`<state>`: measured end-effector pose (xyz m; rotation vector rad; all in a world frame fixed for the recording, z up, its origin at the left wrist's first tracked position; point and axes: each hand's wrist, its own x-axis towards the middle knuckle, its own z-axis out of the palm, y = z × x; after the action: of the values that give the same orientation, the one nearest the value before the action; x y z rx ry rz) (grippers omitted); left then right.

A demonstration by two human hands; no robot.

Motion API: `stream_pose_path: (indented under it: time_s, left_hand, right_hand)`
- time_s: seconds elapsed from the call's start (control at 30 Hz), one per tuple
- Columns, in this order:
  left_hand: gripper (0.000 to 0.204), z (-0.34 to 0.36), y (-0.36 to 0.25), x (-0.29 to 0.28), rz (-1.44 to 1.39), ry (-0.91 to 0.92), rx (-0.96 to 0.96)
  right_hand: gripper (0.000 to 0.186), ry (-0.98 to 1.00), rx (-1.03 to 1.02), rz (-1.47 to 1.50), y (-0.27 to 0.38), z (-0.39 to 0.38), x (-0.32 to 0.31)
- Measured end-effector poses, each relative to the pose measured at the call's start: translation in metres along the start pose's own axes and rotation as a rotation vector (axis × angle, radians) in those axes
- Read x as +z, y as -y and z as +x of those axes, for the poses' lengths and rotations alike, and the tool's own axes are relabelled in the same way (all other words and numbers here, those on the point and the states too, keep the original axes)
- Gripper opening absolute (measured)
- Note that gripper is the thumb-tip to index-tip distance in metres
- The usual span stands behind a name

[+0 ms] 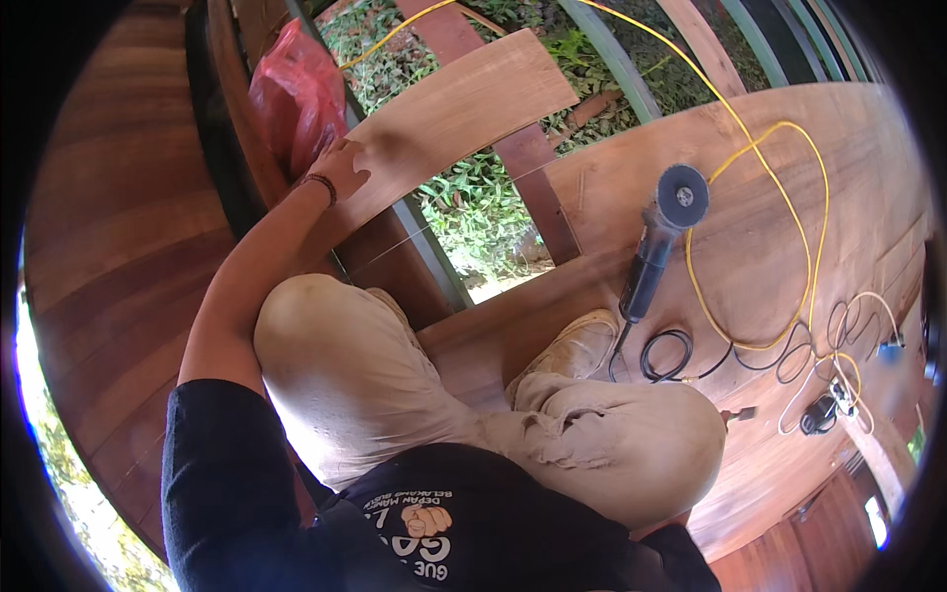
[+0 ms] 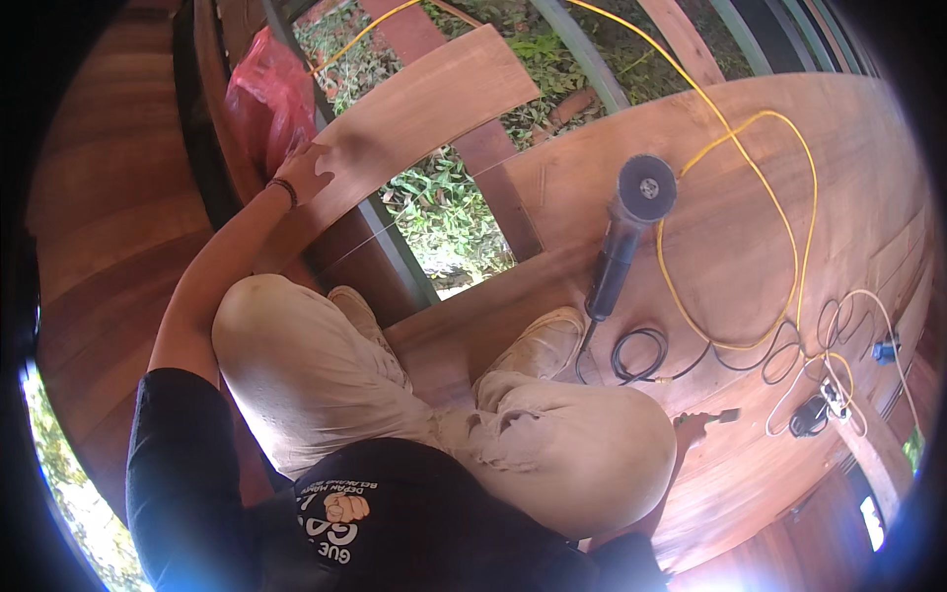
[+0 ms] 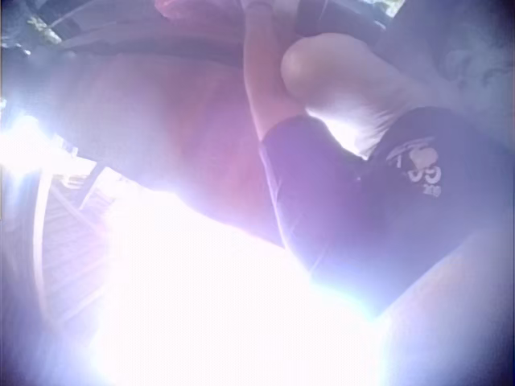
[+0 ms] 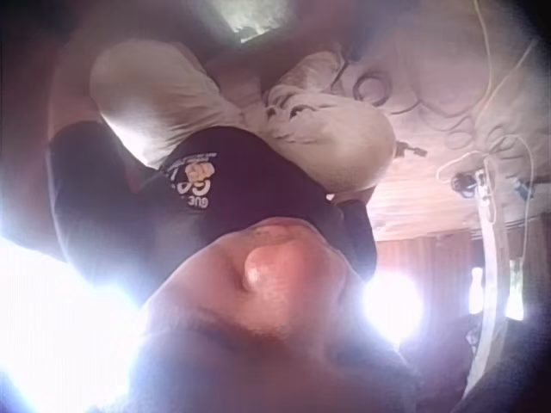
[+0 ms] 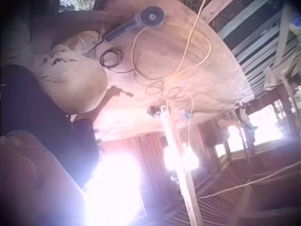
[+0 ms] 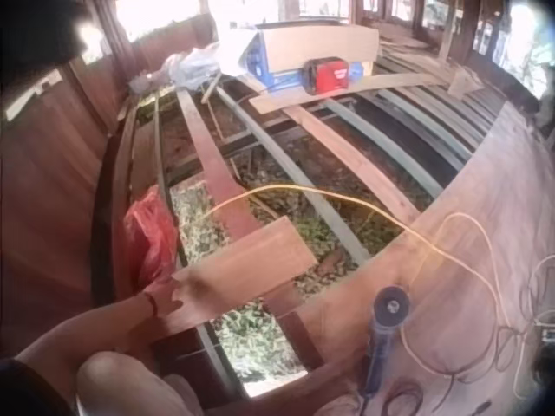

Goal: The person retrieves an angle grinder, plugs it in, and cuts a wooden plank on a partially built wooden deck. They then measure the cut area with a tape measure and mark it with a pencil.

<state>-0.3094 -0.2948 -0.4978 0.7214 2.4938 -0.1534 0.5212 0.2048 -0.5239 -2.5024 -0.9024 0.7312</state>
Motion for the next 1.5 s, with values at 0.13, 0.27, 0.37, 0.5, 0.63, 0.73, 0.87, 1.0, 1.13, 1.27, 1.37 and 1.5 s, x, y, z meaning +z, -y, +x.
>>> stream_pose_path:
  time_s: [0.13,0.27,0.37,0.5,0.63,0.73,0.87,1.0,1.13,1.27,1.37,1.5]
  left_hand:
    - [0.095,-0.011,0.026,0.020,0.033,-0.081,-0.127]
    - [0.113,-0.009,0.044,0.039,-0.045,-0.038,-0.202]
    - [0.116,-0.014,0.047,0.049,-0.171,0.024,-0.196]
    - [0.119,-0.028,0.051,0.056,-0.222,-0.024,-0.158]
    - [0.117,-0.033,0.054,0.053,-0.267,-0.025,-0.151]
    - [0.115,-0.034,0.052,0.047,-0.271,0.001,-0.174]
    - [0.113,-0.034,0.049,0.045,-0.266,0.015,-0.190]
    - [0.113,-0.033,0.048,0.049,-0.287,-0.006,-0.193]
    - [0.115,-0.032,0.046,0.052,-0.277,-0.028,-0.184]
    - [0.115,-0.032,0.046,0.048,-0.263,-0.004,-0.203]
    - [0.114,-0.033,0.047,0.045,-0.273,0.030,-0.209]
    - [0.115,-0.036,0.047,0.045,-0.269,-0.001,-0.205]
  right_hand:
    - [0.030,0.142,-0.619,0.023,0.100,-0.173,0.014]
    - [0.034,0.708,-1.355,-0.383,0.167,-0.331,0.029]
    - [0.036,0.973,-1.582,-0.698,0.193,-0.407,0.051]
    - [0.038,0.867,-1.822,-1.052,0.206,-0.461,0.086]
    - [0.032,0.759,-1.950,-1.191,0.216,-0.488,0.110]
    - [0.027,0.709,-1.988,-1.295,0.224,-0.508,0.120]
    - [0.026,0.699,-2.015,-1.440,0.235,-0.541,0.130]
    - [0.016,0.695,-2.034,-1.566,0.234,-0.570,0.149]
    - [0.014,0.694,-2.009,-1.672,0.241,-0.583,0.173]
    - [0.015,0.793,-2.004,-1.605,0.286,-0.579,0.196]
    - [0.017,0.871,-1.971,-1.602,0.308,-0.568,0.195]
    - [0.017,0.808,-1.945,-1.502,0.270,-0.545,0.161]
